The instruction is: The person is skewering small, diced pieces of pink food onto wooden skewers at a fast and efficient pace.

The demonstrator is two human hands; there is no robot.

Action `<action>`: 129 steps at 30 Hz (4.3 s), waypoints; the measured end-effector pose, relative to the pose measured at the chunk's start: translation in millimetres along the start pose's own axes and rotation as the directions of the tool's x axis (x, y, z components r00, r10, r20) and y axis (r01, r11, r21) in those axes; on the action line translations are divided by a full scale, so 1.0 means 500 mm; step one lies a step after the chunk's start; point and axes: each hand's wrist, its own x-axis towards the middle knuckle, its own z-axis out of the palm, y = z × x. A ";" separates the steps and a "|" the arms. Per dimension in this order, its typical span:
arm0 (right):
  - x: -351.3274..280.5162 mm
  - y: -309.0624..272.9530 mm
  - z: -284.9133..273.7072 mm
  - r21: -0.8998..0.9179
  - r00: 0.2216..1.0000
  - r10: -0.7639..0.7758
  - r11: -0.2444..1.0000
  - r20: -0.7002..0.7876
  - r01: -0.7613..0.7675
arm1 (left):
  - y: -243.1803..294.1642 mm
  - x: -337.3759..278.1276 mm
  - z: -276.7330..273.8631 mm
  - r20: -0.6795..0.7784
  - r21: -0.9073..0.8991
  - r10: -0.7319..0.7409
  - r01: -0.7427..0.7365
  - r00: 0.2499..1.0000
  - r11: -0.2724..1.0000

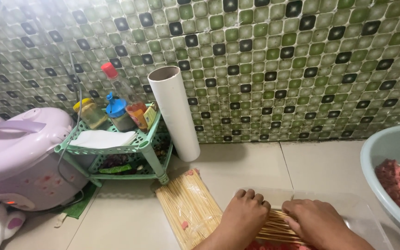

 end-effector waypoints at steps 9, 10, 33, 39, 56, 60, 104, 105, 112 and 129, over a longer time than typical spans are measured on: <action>-0.009 -0.006 -0.013 0.000 1.000 -0.005 1.000 -0.006 0.005 | 0.004 -0.004 -0.026 0.037 0.034 -0.001 0.000 0.999 0.999; -0.004 0.000 -0.004 0.000 1.000 -0.005 1.000 -0.006 0.005 | 0.003 -0.004 -0.025 0.036 0.034 -0.001 -0.001 0.999 0.999; -0.054 0.051 -0.066 0.371 0.997 0.036 0.929 -0.068 -0.008 | -0.011 -0.068 -0.203 -0.048 -0.941 -0.661 0.187 0.749 0.281; -0.040 0.087 -0.036 0.529 0.980 -0.027 0.839 -0.196 0.129 | 0.012 -0.063 -0.204 0.011 -0.987 -0.716 0.124 0.698 0.105; -0.264 0.280 -0.199 0.693 0.848 0.377 0.720 -0.373 -0.015 | 0.173 0.148 -0.357 -0.371 -0.903 -0.540 -0.429 0.755 0.021; -0.304 0.401 -0.158 0.874 0.719 0.566 0.470 -0.403 0.121 | 0.252 0.251 -0.388 -0.354 -0.884 -0.466 -0.453 0.811 -0.115; -0.174 0.750 -0.054 0.489 0.950 0.148 0.829 0.275 -0.271 | 0.378 0.483 -0.149 0.059 -0.373 0.212 -0.175 0.976 0.911; -0.173 0.752 -0.049 0.439 0.949 0.161 0.857 0.271 -0.271 | 0.376 0.483 -0.152 0.086 -0.372 0.224 -0.177 0.971 0.911; -0.216 0.682 -0.141 0.422 0.915 0.269 0.823 0.302 -0.381 | 0.370 0.477 -0.172 0.132 -0.432 0.210 -0.135 0.969 0.892; -0.278 0.760 -0.092 0.618 0.873 0.394 0.773 -0.288 -0.145 | 0.263 0.294 -0.296 -0.316 -0.715 0.195 -0.368 0.929 0.594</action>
